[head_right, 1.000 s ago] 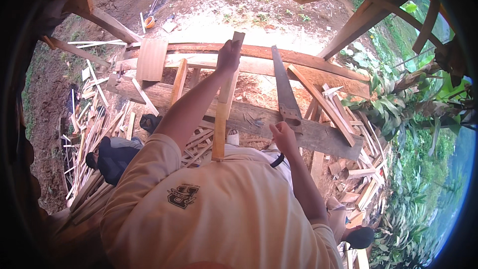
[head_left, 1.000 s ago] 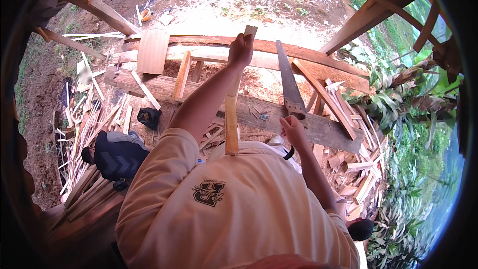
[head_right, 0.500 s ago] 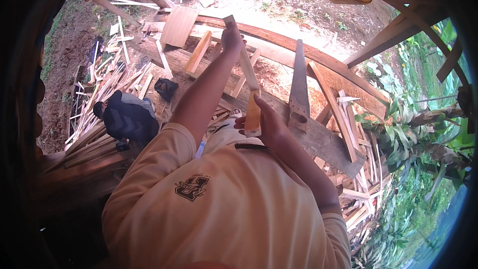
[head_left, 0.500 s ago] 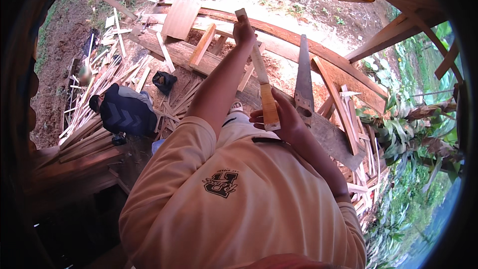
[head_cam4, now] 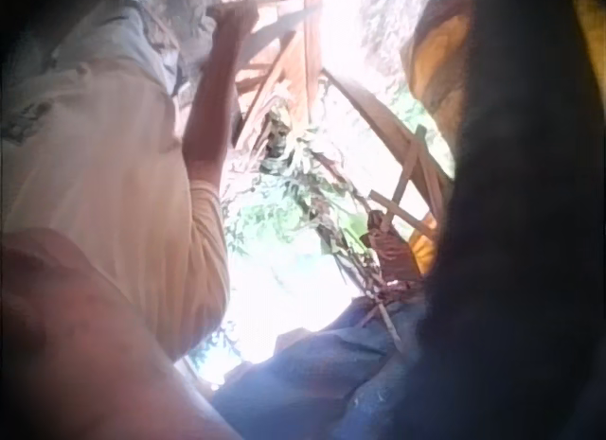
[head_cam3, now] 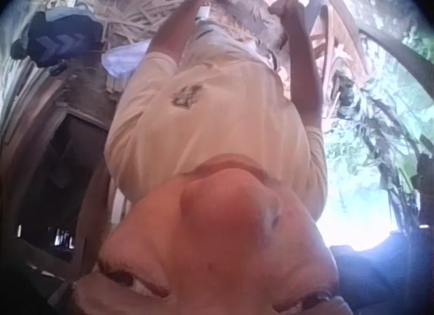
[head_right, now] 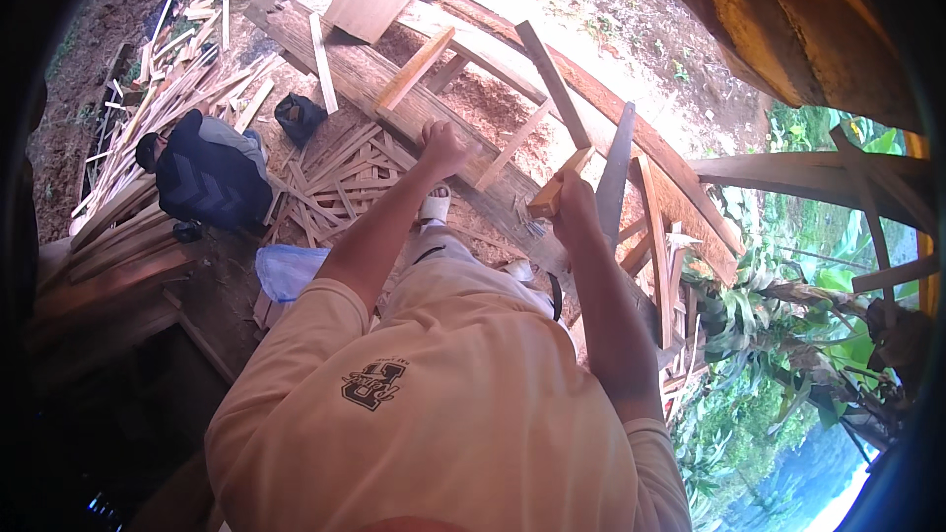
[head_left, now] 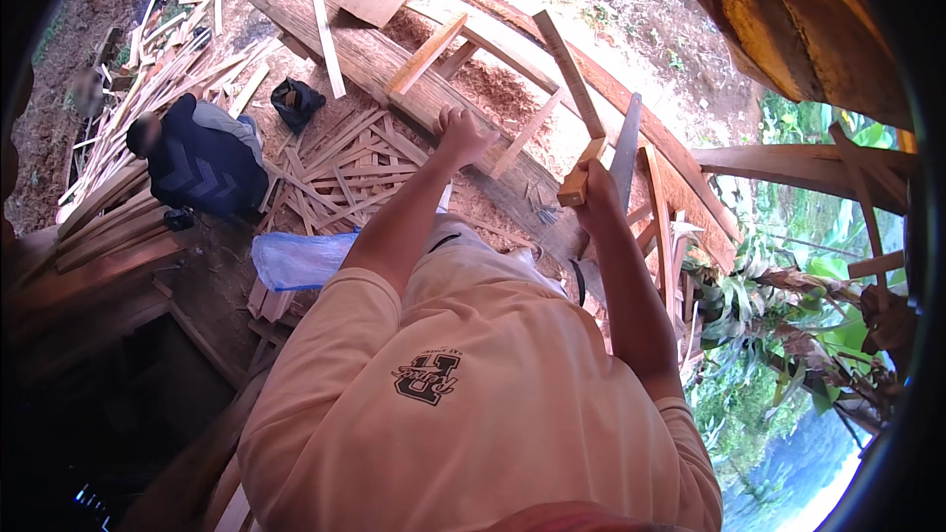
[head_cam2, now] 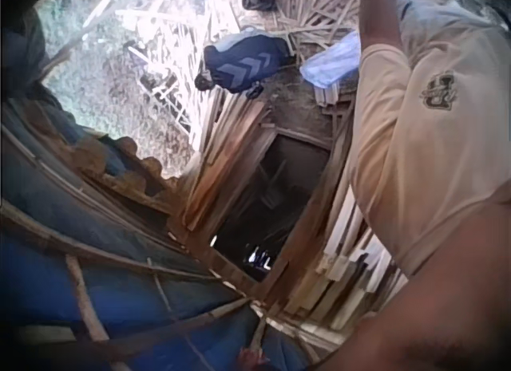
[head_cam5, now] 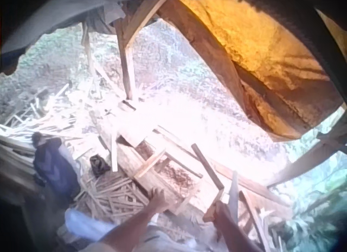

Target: The person assembles a small wooden frame using a hammer and nails. They position wooden pieces on a workbench, hammer nails into the joints, and inspect the alignment of the frame. The person handles the wood and hammer directly to construct the structure.

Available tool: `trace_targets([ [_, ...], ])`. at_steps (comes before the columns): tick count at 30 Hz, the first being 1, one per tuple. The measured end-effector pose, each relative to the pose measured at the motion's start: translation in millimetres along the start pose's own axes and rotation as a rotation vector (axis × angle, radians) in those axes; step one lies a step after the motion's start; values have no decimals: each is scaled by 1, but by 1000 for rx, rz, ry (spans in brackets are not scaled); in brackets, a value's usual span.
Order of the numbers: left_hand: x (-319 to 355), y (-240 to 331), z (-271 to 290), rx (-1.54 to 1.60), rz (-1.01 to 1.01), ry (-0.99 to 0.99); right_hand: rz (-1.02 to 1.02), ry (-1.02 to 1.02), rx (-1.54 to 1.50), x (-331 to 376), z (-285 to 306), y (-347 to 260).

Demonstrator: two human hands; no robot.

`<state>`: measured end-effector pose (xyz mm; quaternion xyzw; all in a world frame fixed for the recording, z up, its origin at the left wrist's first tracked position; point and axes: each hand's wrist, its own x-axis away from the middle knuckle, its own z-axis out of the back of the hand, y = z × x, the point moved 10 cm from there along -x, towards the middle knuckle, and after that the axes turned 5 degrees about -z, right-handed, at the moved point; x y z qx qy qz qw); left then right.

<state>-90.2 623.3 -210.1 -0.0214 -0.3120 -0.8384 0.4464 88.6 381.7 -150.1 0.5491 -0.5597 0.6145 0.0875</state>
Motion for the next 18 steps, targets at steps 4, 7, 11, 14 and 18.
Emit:
trace_targets([
  [4, 22, -5, -8, -159, -210, -31, 132, 142, 171, -64, -7, -42],
  [7, 26, -11, -17, -125, -274, 19, 104, 146, 233, -104, -23, -55],
  [11, 23, -14, -9, -65, -232, -13, 55, 103, 303, -136, -49, -52],
  [14, 21, -14, -12, -56, -219, 15, 58, 109, 344, -148, -48, -47],
  [18, 18, -16, -13, -83, -218, -9, 69, 86, 393, -153, -48, -39],
])
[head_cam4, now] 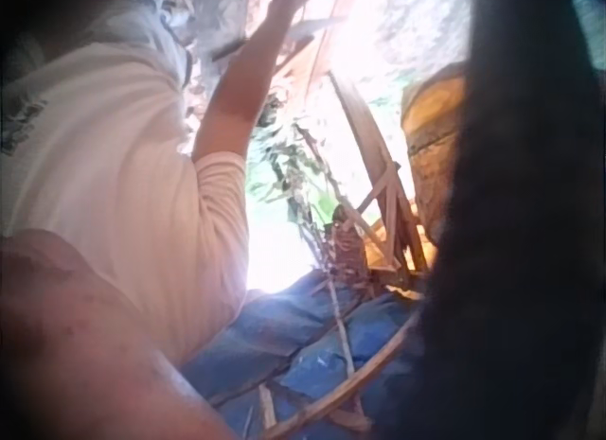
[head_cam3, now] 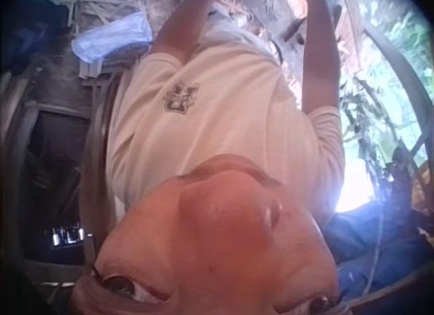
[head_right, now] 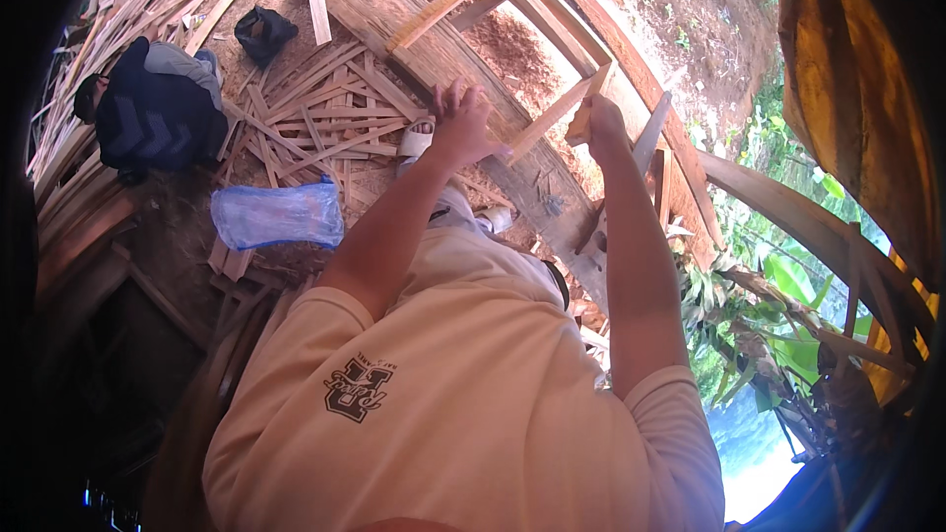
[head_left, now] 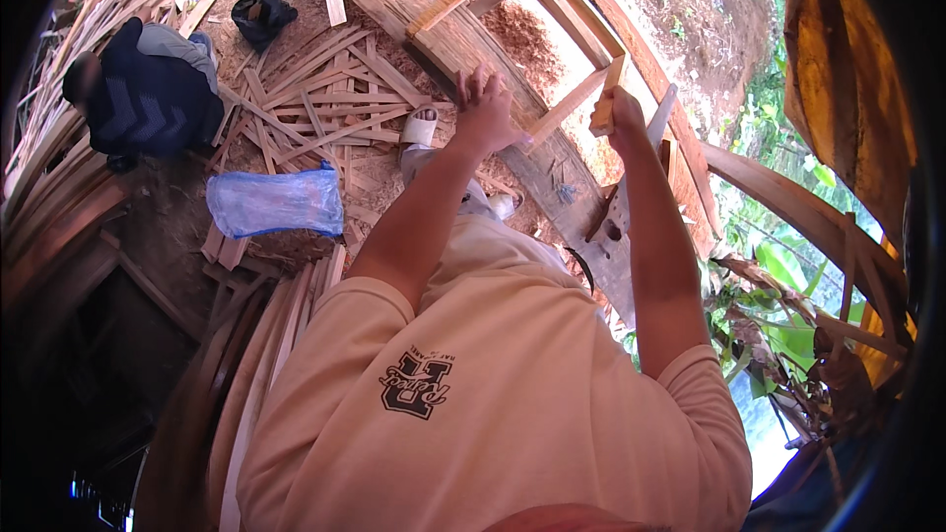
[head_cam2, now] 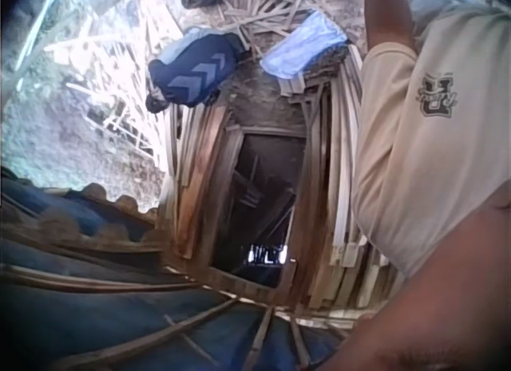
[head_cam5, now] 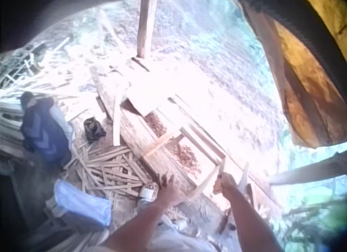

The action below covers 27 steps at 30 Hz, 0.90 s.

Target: The person assembles a small wooden frame using a hammer and nails. They position wooden pieces on a workbench, hammer nails into the joints, and inspect the alignment of the frame. The person handles the wood and hammer directly to construct the structure.

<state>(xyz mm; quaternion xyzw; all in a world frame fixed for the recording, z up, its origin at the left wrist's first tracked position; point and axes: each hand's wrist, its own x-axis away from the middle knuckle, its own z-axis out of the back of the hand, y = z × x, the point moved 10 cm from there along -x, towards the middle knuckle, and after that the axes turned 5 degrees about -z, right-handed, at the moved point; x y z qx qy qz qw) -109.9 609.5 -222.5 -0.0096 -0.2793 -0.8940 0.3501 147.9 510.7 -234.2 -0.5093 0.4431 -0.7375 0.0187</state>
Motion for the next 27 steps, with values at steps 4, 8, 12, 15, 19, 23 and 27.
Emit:
trace_targets([
  [4, -1, 0, 0, -6, -6, -19, 30, 41, 4, -8, 8, 12],
  [8, 0, -1, -1, -11, -10, 17, 56, 15, -45, -3, 3, 14],
  [12, -1, -1, -4, -26, 23, -66, 39, 11, -49, -1, -1, 15],
  [15, -1, 1, -2, -26, 26, -84, 48, 19, -66, -4, 1, 16],
  [19, 0, 2, 1, -44, 28, -88, 49, 50, -34, -8, 4, 18],
  [23, 1, 2, 1, -67, 26, -86, 47, 79, -26, -5, 0, 20],
  [27, 0, 4, 2, -79, 21, -102, 92, 92, -3, 2, -1, 17],
])
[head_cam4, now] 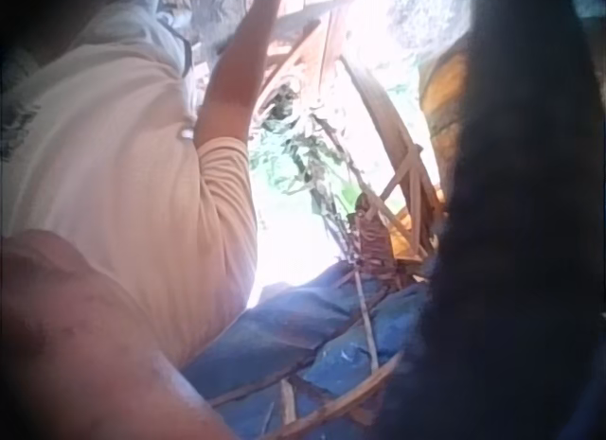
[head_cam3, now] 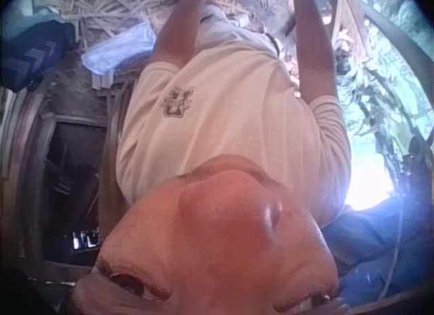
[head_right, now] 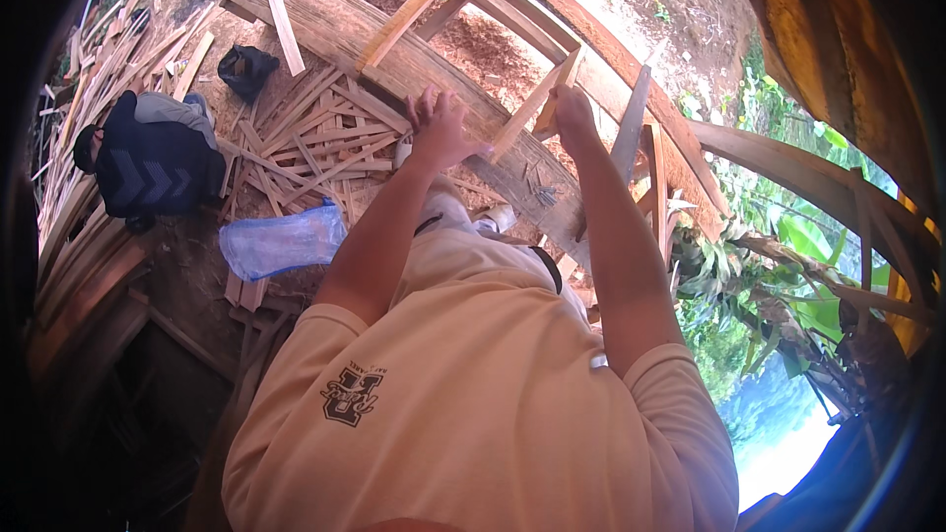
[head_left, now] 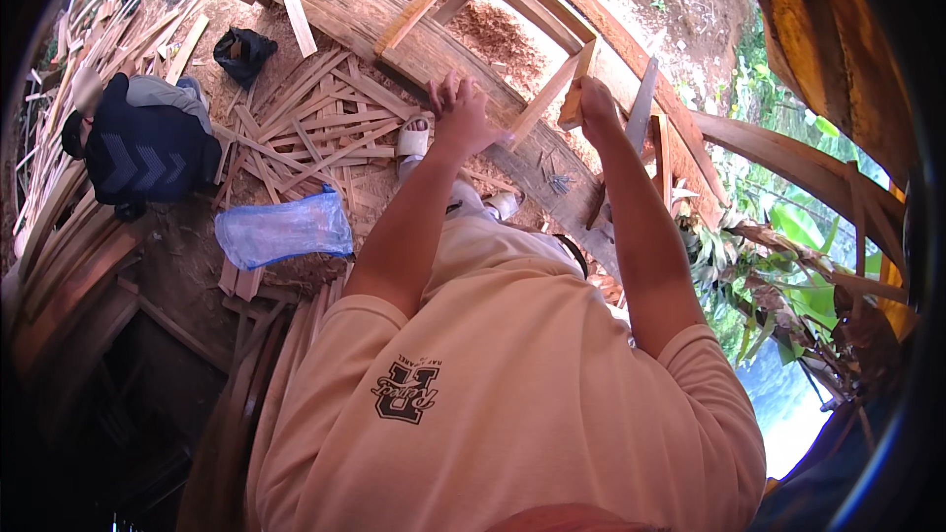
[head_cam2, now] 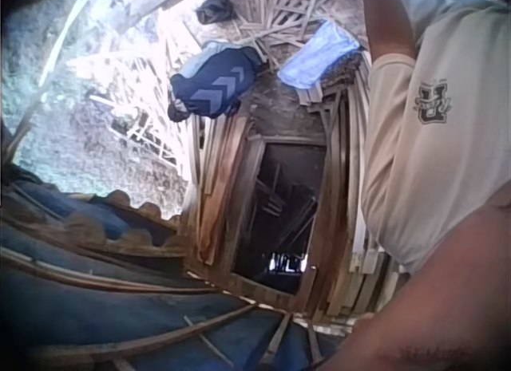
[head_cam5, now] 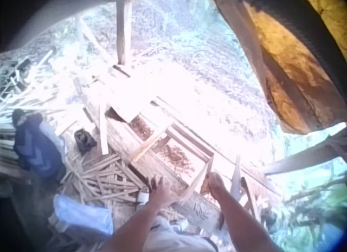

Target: The person assembles a small wooden frame using a hammer and nails. They position wooden pieces on a workbench, hammer nails into the joints, and inspect the alignment of the frame. The person handles the wood and hammer directly to construct the structure.

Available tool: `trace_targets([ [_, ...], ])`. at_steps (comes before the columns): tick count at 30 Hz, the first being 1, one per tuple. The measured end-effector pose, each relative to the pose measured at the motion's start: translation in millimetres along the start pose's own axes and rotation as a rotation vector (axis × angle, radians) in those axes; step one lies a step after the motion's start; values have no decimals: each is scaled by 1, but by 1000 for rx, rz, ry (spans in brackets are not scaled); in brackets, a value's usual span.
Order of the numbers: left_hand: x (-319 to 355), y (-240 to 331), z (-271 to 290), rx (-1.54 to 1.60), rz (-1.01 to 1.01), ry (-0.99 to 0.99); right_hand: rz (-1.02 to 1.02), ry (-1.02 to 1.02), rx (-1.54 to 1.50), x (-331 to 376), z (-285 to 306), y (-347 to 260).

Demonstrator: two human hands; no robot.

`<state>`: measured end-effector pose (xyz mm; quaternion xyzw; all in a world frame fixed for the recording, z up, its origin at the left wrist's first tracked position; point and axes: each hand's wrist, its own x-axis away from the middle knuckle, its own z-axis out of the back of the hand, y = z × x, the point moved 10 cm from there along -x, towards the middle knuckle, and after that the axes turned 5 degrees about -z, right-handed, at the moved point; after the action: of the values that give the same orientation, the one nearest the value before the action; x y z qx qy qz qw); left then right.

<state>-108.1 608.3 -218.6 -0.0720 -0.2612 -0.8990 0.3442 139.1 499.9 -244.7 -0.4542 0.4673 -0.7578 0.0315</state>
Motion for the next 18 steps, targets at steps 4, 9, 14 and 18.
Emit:
trace_targets([
  [4, 0, -2, -1, -3, 3, -2, -22, 38, 9, 15, -6, -2],
  [9, 0, -1, -2, -11, 0, 11, -8, 35, -33, 17, -8, -1],
  [14, 0, -2, -4, -11, -9, 19, 6, 24, -8, 27, -15, -12],
  [18, 1, -1, -2, 31, -1, -11, 10, 24, 4, 32, -20, -17],
])
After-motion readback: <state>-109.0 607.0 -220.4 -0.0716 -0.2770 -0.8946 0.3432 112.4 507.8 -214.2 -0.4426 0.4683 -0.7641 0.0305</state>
